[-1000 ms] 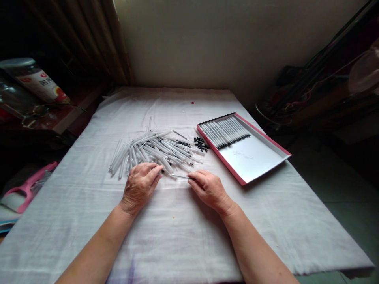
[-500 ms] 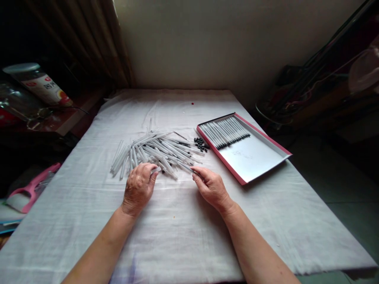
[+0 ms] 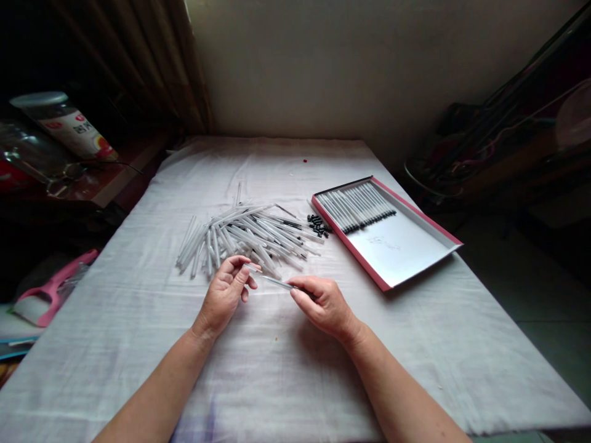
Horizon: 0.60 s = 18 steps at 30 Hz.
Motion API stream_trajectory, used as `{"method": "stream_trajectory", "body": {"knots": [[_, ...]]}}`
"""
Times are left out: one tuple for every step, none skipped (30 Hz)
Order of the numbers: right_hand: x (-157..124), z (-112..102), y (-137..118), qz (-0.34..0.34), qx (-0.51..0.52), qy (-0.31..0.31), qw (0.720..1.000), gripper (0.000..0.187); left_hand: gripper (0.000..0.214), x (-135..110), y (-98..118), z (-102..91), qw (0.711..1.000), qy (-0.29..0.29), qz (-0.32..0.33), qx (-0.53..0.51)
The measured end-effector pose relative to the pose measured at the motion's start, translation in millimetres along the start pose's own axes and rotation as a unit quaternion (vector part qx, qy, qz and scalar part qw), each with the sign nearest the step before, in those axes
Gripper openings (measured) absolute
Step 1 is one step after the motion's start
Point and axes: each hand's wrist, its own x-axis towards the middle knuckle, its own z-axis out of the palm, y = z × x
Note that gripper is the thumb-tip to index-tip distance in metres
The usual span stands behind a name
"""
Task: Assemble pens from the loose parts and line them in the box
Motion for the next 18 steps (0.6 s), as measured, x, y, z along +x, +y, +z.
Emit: {"method": "stream_trajectory", "body": {"knots": [[0.2,0.7,0.3,0.003,-0.002,-0.004,1.0,0.022,0.041,-0.3,0.1,0.4,1.0,0.001,-0.004,0.0],[0.3,1.5,0.5,0.007,-0.004,-0.005,1.0,0.022,0.041,-0.7,0.2,0.7,1.0,0.002,-0.008,-0.002],[0.5,2.3,0.8,0.01,-0.006,-0.004,1.0,0.022,0.042,-1.2,0.2,1.1,1.0,0.003,-0.012,-0.004],[0.6,3.0,1.1,0.012,-0.008,-0.002,1.0,0.022,0.042,-1.7,0.1,1.5,1.0,0.002,-0.016,-0.006],[0.6,3.6,1.5,0.014,-0.009,0.001,1.0,0.022,0.043,-2.3,0.0,2.0,1.0,0.001,-0.02,-0.007],[0.6,4.2,1.9,0.014,-0.009,0.002,1.0,0.022,0.043,-3.0,-0.2,2.5,1.0,0.0,-0.022,-0.008],[0.6,4.5,2.4,0.015,-0.01,0.002,1.0,0.022,0.043,-3.6,-0.5,3.3,1.0,-0.003,-0.023,-0.008],[0.6,4.7,2.9,0.015,-0.012,0.001,1.0,0.022,0.042,-4.4,-0.9,4.1,1.0,-0.005,-0.023,-0.009],[0.5,4.7,3.5,0.016,-0.014,0.001,1.0,0.022,0.042,-5.2,-1.3,5.1,1.0,-0.009,-0.024,-0.009],[0.4,4.4,4.0,0.017,-0.017,-0.001,1.0,0.022,0.042,-6.1,-1.7,6.2,1.0,-0.015,-0.026,-0.007],[0.3,4.0,4.6,0.018,-0.019,-0.001,1.0,0.021,0.042,-7.0,-2.2,7.3,0.999,-0.021,-0.029,-0.004],[0.1,3.5,5.2,0.02,-0.019,-0.003,1.0,0.021,0.042,-7.9,-2.6,8.4,0.999,-0.028,-0.035,0.001],[0.0,3.0,5.7,0.022,-0.018,-0.007,1.0,0.02,0.042,-8.7,-2.9,9.3,0.999,-0.035,-0.04,0.007],[-0.3,2.5,6.3,0.024,-0.016,-0.013,1.0,0.02,0.043,-9.4,-3.2,10.0,0.998,-0.041,-0.045,0.014],[-0.5,2.1,6.9,0.025,-0.014,-0.021,0.999,0.02,0.043,-9.9,-3.4,10.6,0.998,-0.045,-0.05,0.02],[-0.8,1.9,7.4,0.026,-0.013,-0.027,0.999,0.02,0.044,-10.2,-3.7,10.9,0.997,-0.047,-0.053,0.024],[-1.1,2.0,7.9,0.026,-0.013,-0.034,0.999,0.021,0.044,-10.3,-4.0,11.1,0.997,-0.047,-0.057,0.026],[-1.3,2.3,8.3,0.026,-0.014,-0.039,0.999,0.022,0.044,-10.1,-4.2,11.1,0.997,-0.046,-0.06,0.025]]}}
